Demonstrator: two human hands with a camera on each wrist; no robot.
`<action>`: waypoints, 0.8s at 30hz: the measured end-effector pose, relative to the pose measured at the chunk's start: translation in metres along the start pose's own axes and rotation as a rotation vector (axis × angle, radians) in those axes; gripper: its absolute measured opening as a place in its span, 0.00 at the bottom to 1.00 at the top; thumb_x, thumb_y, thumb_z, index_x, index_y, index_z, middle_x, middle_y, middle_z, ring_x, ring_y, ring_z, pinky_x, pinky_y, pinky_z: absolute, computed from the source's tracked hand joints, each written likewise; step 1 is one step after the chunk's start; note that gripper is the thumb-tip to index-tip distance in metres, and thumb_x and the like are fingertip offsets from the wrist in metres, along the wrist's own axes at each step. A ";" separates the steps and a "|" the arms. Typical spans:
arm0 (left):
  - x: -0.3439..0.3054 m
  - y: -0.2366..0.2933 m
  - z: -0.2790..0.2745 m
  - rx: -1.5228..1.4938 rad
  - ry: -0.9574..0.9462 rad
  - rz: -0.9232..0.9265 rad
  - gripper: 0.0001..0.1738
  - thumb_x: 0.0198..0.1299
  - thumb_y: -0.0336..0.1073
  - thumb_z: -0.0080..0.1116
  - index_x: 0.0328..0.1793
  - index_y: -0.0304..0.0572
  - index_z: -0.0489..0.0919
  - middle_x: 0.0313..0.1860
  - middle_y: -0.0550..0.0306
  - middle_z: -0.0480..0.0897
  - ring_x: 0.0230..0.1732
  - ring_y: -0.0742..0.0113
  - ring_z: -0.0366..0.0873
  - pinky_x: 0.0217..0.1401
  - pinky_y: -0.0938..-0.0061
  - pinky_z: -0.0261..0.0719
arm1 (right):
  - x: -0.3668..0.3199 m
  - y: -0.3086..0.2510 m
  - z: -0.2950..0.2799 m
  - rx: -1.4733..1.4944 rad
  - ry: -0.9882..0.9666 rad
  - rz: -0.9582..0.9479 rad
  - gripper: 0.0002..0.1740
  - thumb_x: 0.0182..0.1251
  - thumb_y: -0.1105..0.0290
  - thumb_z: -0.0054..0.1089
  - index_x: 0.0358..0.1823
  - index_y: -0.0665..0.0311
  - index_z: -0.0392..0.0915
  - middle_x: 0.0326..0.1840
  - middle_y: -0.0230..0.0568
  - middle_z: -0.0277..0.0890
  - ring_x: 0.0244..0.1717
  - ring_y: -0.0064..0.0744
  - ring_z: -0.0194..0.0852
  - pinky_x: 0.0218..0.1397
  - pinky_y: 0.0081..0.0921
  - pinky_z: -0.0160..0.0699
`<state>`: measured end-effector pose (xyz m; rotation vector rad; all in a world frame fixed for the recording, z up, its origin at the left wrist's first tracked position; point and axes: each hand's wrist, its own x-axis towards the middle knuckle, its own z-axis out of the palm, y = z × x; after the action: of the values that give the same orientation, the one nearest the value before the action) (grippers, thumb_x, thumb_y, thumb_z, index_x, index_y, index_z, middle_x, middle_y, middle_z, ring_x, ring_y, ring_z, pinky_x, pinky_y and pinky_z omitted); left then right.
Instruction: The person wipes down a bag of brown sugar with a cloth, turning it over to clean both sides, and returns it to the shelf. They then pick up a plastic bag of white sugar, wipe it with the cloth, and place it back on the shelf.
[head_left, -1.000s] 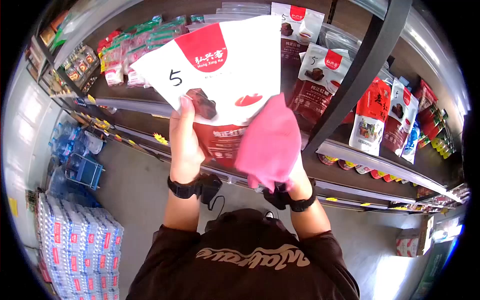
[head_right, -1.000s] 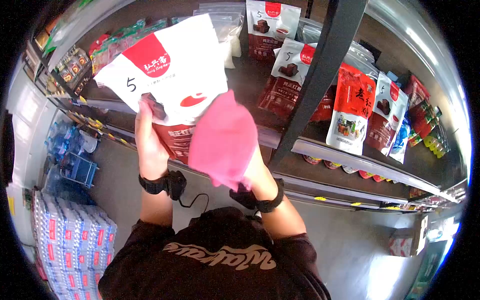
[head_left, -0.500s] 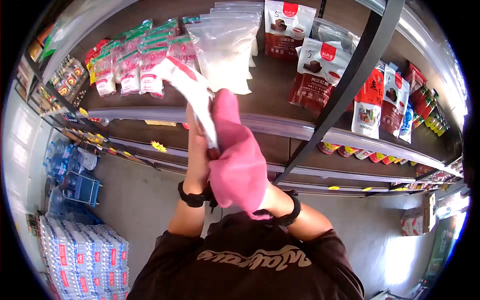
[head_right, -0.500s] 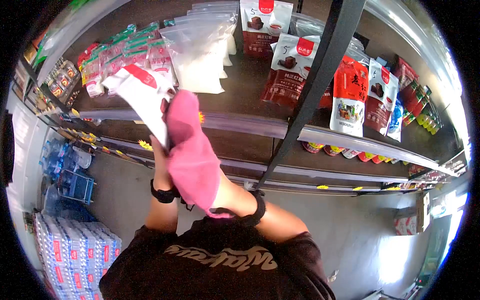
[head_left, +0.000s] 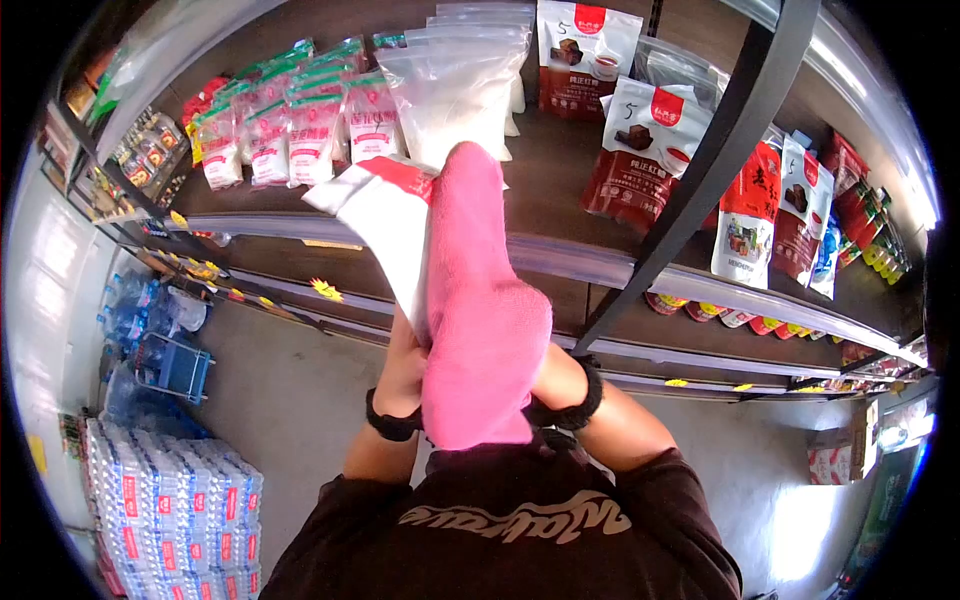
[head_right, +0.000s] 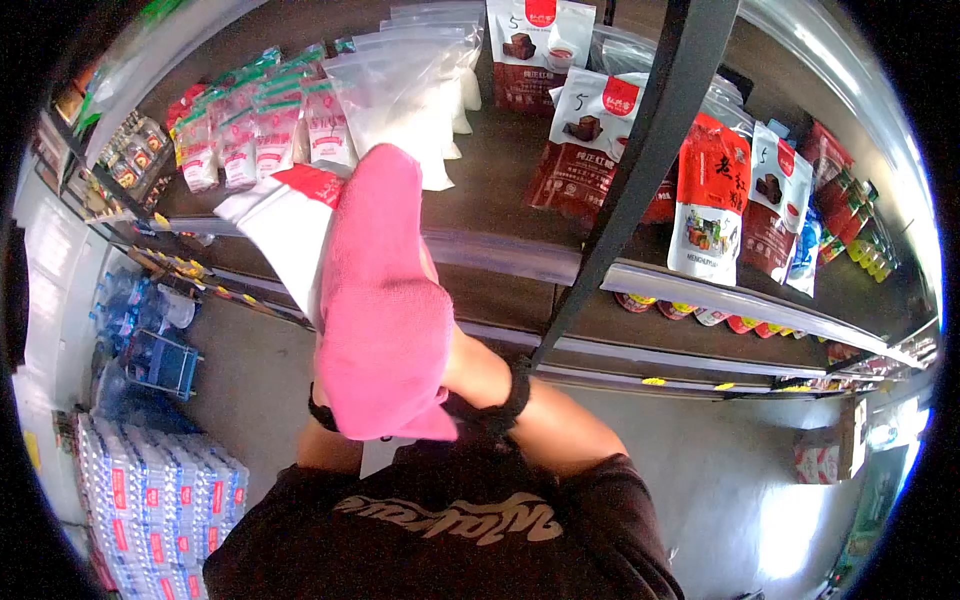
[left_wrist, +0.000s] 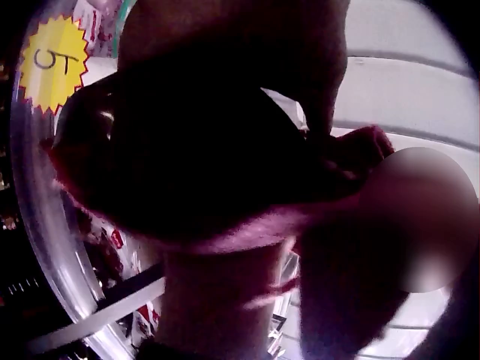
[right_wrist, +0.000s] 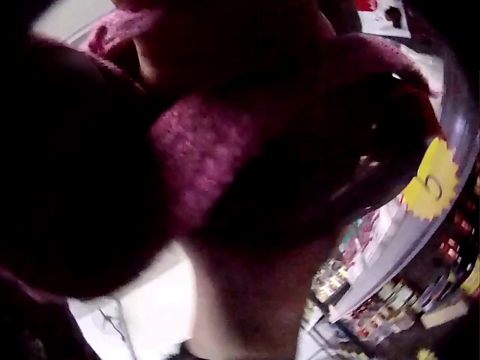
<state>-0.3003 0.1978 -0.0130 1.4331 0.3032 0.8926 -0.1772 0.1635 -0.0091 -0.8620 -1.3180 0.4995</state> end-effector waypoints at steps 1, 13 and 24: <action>-0.002 -0.002 0.002 0.006 0.005 0.003 0.47 0.60 0.56 0.54 0.75 0.38 0.48 0.74 0.49 0.54 0.71 0.58 0.57 0.73 0.64 0.54 | -0.003 0.004 -0.005 0.001 -0.018 0.039 0.32 0.52 0.67 0.68 0.59 0.65 0.67 0.54 0.41 0.71 0.56 0.35 0.69 0.61 0.32 0.67; 0.016 -0.003 0.049 -0.523 0.096 0.074 0.50 0.53 0.60 0.53 0.73 0.34 0.52 0.71 0.47 0.60 0.69 0.56 0.61 0.71 0.62 0.58 | 0.004 -0.049 -0.015 -0.268 0.210 -0.302 0.33 0.57 0.61 0.62 0.62 0.65 0.63 0.58 0.44 0.67 0.62 0.42 0.63 0.65 0.39 0.62; 0.022 -0.014 0.073 -0.430 0.141 0.122 0.51 0.54 0.67 0.45 0.74 0.36 0.52 0.71 0.47 0.59 0.69 0.55 0.60 0.70 0.60 0.59 | 0.030 -0.052 -0.066 -0.511 0.150 -0.454 0.34 0.52 0.64 0.66 0.60 0.66 0.65 0.58 0.47 0.66 0.55 0.35 0.68 0.58 0.32 0.69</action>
<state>-0.2321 0.1613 -0.0066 1.0005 0.1177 1.0863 -0.1149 0.1374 0.0494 -0.9515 -1.4689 -0.2670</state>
